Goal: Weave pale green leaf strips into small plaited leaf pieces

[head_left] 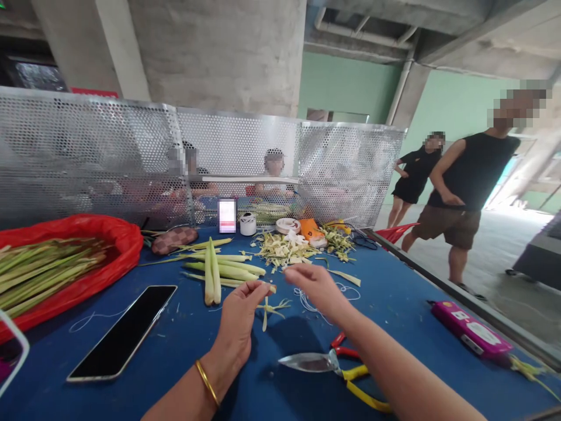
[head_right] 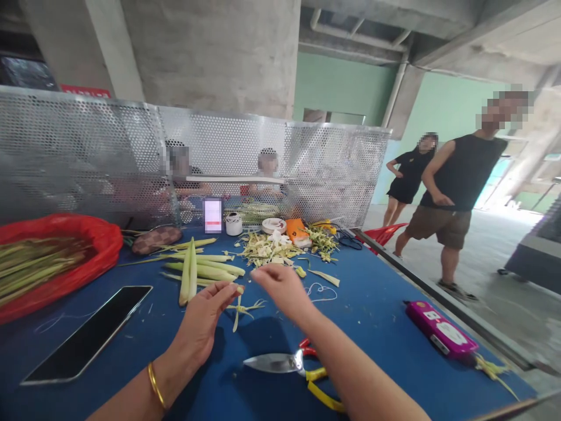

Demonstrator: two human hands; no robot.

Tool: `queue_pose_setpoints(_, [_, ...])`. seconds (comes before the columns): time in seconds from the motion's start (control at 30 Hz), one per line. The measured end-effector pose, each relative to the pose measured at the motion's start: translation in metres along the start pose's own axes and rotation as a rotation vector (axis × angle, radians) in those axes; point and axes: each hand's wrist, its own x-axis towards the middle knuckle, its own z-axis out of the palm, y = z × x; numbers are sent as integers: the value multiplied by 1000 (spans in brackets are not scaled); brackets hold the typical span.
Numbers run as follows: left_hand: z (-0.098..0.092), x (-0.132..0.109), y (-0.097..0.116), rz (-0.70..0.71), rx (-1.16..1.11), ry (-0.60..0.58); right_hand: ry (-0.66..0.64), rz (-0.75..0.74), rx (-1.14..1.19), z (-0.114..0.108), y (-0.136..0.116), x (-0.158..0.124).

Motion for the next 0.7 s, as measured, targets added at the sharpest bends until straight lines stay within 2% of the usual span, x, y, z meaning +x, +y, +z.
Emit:
queue_pose_setpoints(0.1, [0, 2, 4, 69, -26, 37, -87, 1, 215, 32, -23, -6])
queue_pose_setpoints(0.13, [-1, 2, 5, 84, -29, 49, -63, 55, 422, 38, -25, -7])
queue_pose_setpoints(0.23, [-1, 3, 4, 115, -5, 75, -21, 127, 644, 47, -22, -9])
queue_pose_setpoints(0.43, [0, 2, -3, 119, 59, 80, 36, 221, 761, 48, -9, -9])
queue_pose_setpoints(0.7, [-1, 4, -3, 87, 85, 101, 110, 159, 663, 48, -10, -12])
